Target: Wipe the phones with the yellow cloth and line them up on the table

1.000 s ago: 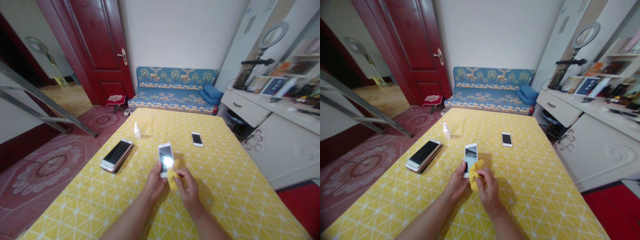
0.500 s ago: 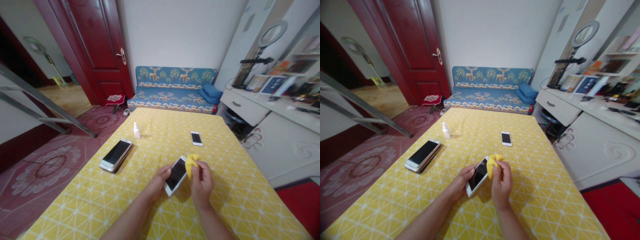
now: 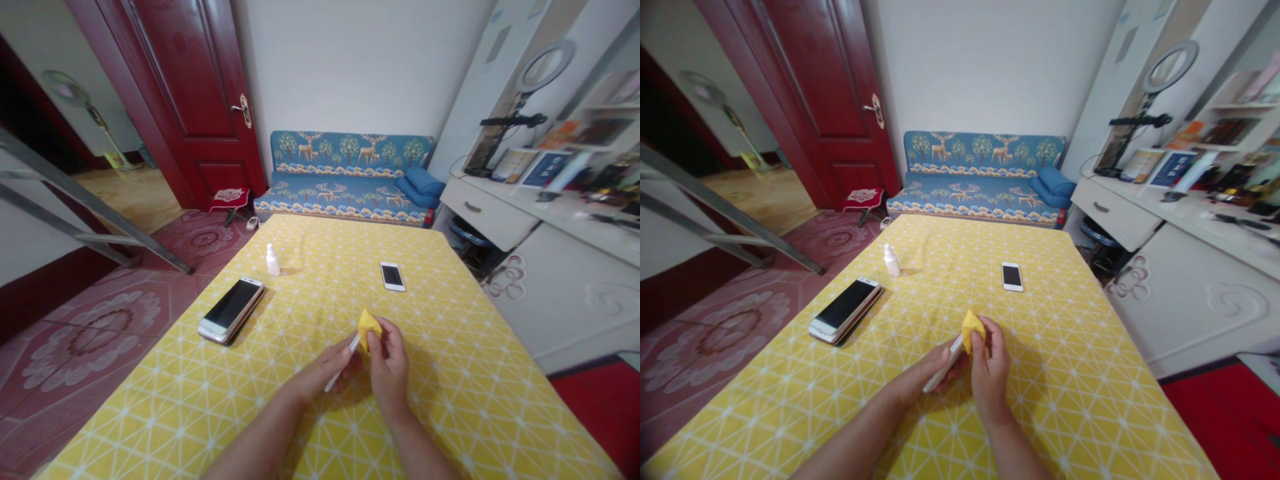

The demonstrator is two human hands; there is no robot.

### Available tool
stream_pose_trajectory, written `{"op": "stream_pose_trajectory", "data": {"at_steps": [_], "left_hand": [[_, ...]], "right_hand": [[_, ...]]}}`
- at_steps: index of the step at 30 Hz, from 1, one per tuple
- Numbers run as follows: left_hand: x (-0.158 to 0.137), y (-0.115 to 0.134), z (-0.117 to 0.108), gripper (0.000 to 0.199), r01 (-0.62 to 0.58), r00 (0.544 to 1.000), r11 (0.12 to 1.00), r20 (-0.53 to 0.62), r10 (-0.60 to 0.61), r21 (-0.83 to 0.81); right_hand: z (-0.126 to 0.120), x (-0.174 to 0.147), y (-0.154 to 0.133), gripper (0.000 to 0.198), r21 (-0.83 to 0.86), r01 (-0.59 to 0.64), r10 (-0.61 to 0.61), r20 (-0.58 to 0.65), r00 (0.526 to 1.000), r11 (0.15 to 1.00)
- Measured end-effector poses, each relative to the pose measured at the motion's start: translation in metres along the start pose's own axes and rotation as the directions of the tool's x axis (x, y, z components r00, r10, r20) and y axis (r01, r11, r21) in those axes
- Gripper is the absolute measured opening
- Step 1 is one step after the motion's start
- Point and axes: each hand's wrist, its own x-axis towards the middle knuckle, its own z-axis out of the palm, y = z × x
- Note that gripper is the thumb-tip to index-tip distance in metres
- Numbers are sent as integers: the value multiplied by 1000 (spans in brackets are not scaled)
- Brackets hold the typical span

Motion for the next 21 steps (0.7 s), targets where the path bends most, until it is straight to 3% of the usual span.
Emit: {"op": "stream_pose_trajectory", "data": {"at_steps": [2, 5, 10, 12, 14, 16, 18, 21], "left_hand": [[4, -3, 3, 43, 18, 997, 994, -77, -27, -110], [8, -2, 5, 43, -1, 987, 937, -150, -55, -350], [7, 9, -1, 67, 25, 999, 805, -20, -45, -592], [7, 11, -3, 73, 72, 997, 774, 35, -64, -629], [7, 10, -4, 71, 94, 996, 770, 49, -81, -631], [7, 6, -3, 59, 79, 996, 794, 14, -88, -603], [6, 2, -2, 47, 98, 993, 825, 5, -115, -557], [4, 0, 1, 48, 191, 982, 841, 102, -162, -507]], "right_hand": [[5, -4, 1, 27, -40, 123, -117, 121, 986, 992], [12, -12, -3, 27, -88, 325, -285, 305, 909, 942], [17, -25, -22, 26, -92, 555, -436, 518, 736, 827], [18, -26, -25, 26, -88, 603, -469, 545, 695, 793], [19, -22, -22, 27, -126, 632, -502, 499, 707, 765], [17, -13, -15, 28, -211, 631, -521, 405, 752, 746], [11, 0, -6, 29, -321, 588, -507, 305, 806, 742], [-1, 16, 5, 29, -466, 476, -440, 192, 877, 746]]}}
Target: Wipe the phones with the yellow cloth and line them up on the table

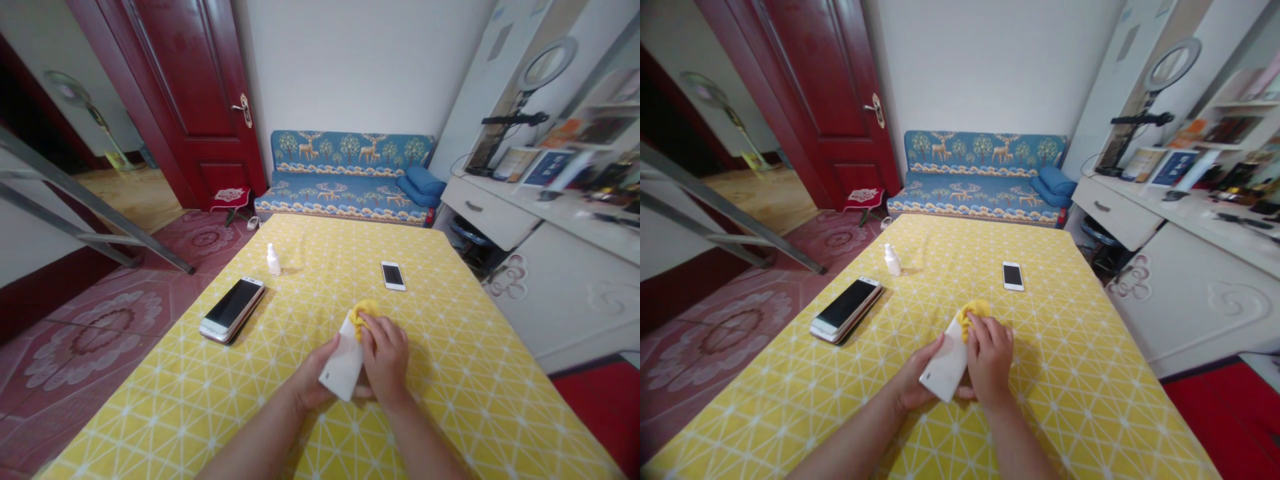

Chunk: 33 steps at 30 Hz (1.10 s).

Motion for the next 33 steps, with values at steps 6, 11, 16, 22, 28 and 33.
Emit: {"op": "stream_pose_trajectory", "data": {"at_steps": [6, 11, 16, 22, 28, 33], "left_hand": [[1, 6, -2, 47, -102, 995, 987, 9, 104, -124], [4, 21, -10, 55, -260, 965, 960, -15, 260, -100], [0, 37, -12, 54, -509, 854, 859, -160, 496, -58], [0, 26, -8, 64, -522, 640, 731, -365, 676, 439], [7, 14, -4, 45, -455, 612, 409, -55, 789, 791], [9, 13, -9, 49, -440, 650, 295, 74, 757, 848]], "right_hand": [[-5, -1, 2, 26, 3, -17, 17, 100, 995, 1000], [-4, -13, -32, 23, 223, 64, -123, 264, 957, 973], [-13, -14, -55, 9, 390, 88, -284, 478, 831, 916], [-6, -15, -38, 27, 351, -160, 14, 385, 923, 923], [15, -27, -24, 32, 304, -392, 254, 407, 877, 868], [16, -19, -17, 26, 499, -599, 419, 433, 798, 626]]}}
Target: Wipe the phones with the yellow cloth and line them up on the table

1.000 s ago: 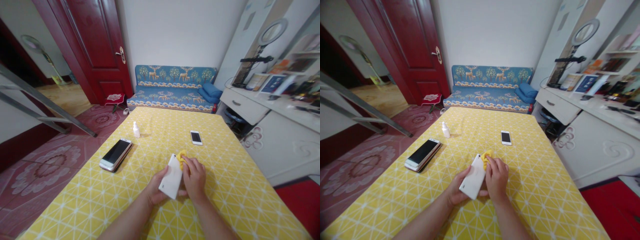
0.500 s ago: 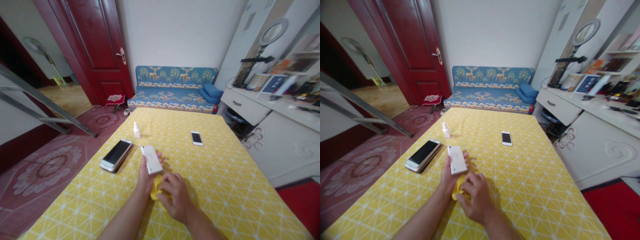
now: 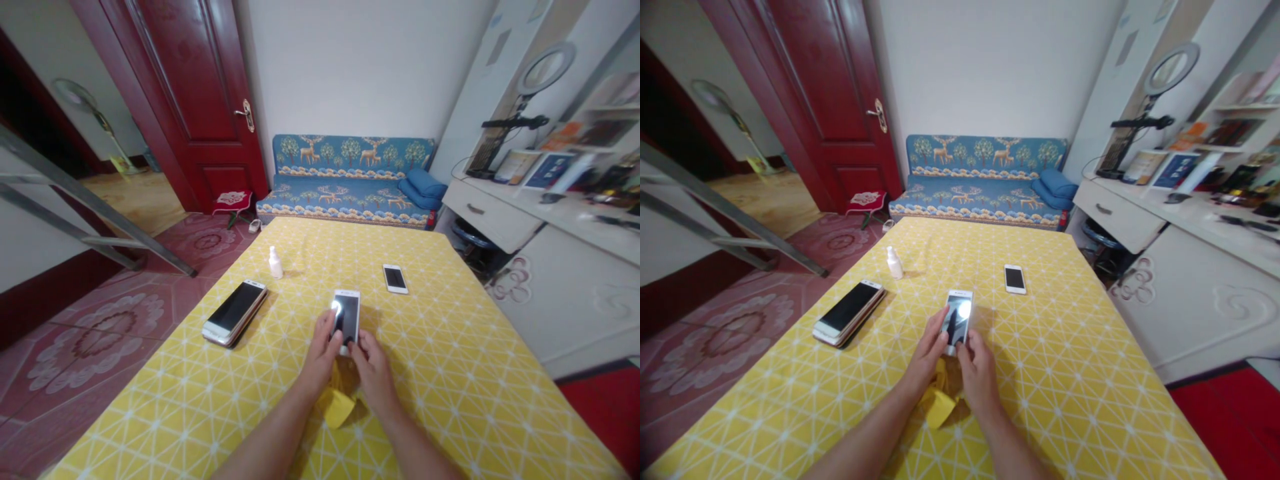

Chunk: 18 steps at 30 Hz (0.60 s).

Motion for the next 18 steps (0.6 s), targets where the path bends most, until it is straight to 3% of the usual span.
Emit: {"op": "stream_pose_trajectory", "data": {"at_steps": [4, 6, 10, 14, 18], "left_hand": [[-3, -5, 1, 50, -50, 996, 991, 77, 40, 127], [-3, -7, 1, 43, -55, 996, 985, 79, 43, 163], [1, -9, 4, 35, -52, 996, 983, 81, 39, 173], [4, -11, 5, 31, -24, 998, 986, 63, 14, 166], [4, -13, 5, 29, -33, 998, 984, 56, 24, 174]], "right_hand": [[-32, 25, 7, 35, 71, -92, 101, -131, 986, 993], [-61, 49, 15, 37, -27, -113, 101, -290, 952, 993], [-127, 107, 33, 37, -139, -189, 110, -442, 890, 972], [-173, 149, 45, 36, -274, -302, 132, -503, 854, 913], [-186, 167, 56, 26, -380, -385, 159, -507, 847, 841]]}}
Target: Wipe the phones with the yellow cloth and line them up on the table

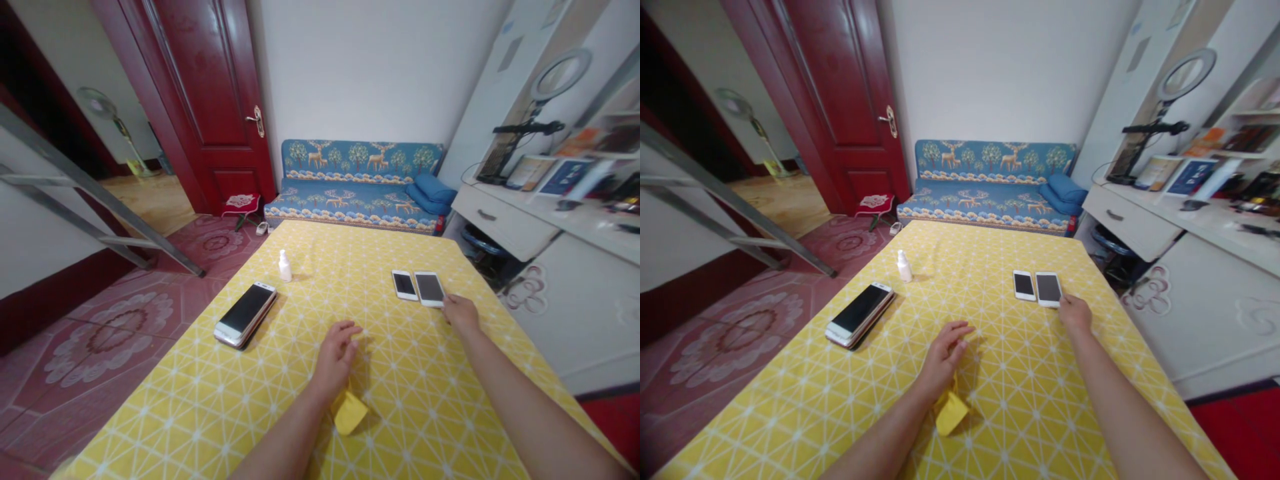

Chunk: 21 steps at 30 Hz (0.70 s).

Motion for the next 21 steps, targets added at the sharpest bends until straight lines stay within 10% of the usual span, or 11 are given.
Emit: {"op": "stream_pose_trajectory", "data": {"at_steps": [9, 15, 18, 21], "left_hand": [[1, 3, -1, 27, -14, 1000, 1000, 6, 14, -4], [2, 5, -2, 29, -33, 999, 999, -35, 31, -30], [3, 5, -3, 30, 7, 994, 997, -109, -15, -72], [4, 2, -5, 33, 109, 972, 967, -179, -151, -229]], "right_hand": [[-4, -11, -11, 25, -160, 64, -71, -39, 997, 985], [21, -93, -47, 31, -36, 279, -274, 109, 956, 960], [33, -162, -69, 30, 57, 380, -368, 413, 833, 923], [28, -225, -88, 28, 64, 518, -378, 761, 527, 853]]}}
